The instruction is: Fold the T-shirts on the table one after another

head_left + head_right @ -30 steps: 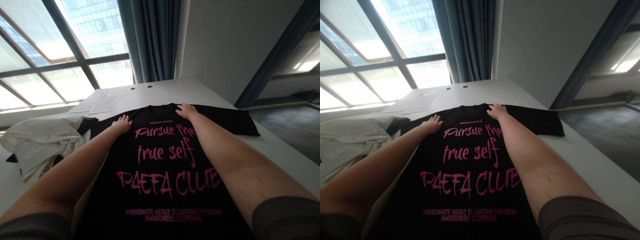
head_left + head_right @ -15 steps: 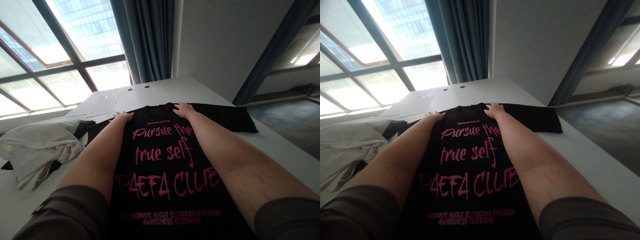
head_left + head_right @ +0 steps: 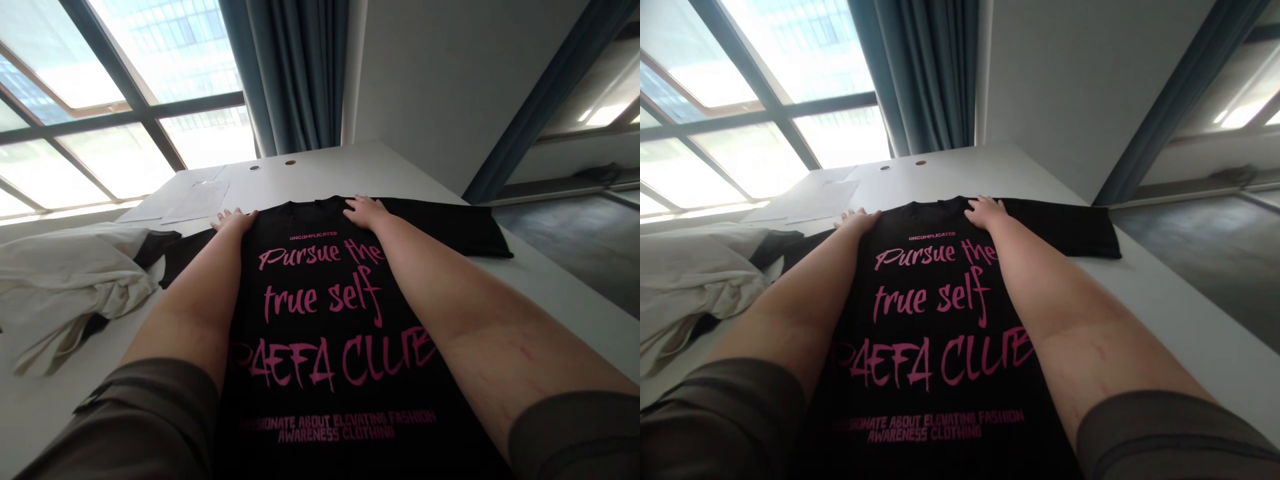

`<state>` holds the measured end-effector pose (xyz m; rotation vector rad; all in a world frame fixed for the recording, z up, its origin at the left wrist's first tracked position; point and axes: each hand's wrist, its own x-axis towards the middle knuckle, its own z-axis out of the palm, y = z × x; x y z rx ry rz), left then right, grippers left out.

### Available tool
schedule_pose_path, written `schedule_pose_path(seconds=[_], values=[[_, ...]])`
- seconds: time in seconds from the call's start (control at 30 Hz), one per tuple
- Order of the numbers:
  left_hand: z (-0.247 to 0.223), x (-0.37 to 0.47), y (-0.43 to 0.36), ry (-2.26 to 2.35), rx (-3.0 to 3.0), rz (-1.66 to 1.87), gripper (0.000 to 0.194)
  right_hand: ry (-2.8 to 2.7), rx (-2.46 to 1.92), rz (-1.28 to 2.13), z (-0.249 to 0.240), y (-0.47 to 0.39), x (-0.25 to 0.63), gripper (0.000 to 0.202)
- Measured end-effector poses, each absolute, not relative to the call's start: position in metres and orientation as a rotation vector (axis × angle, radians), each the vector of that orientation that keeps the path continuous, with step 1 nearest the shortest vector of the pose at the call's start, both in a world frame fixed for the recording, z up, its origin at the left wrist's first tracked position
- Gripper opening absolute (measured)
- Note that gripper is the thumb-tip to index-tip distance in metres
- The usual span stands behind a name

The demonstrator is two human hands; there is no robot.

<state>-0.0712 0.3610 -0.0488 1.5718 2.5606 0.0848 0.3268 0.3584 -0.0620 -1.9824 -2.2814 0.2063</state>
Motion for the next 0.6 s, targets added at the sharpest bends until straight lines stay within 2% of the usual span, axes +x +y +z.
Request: schedule_pose_path(seconds=[0.6], values=[[-0.05,-0.089,0.366,2.377,1.855,0.109,0.091,-2.319,-2.036,0.276,-0.063,0.36,0.327,0.076]])
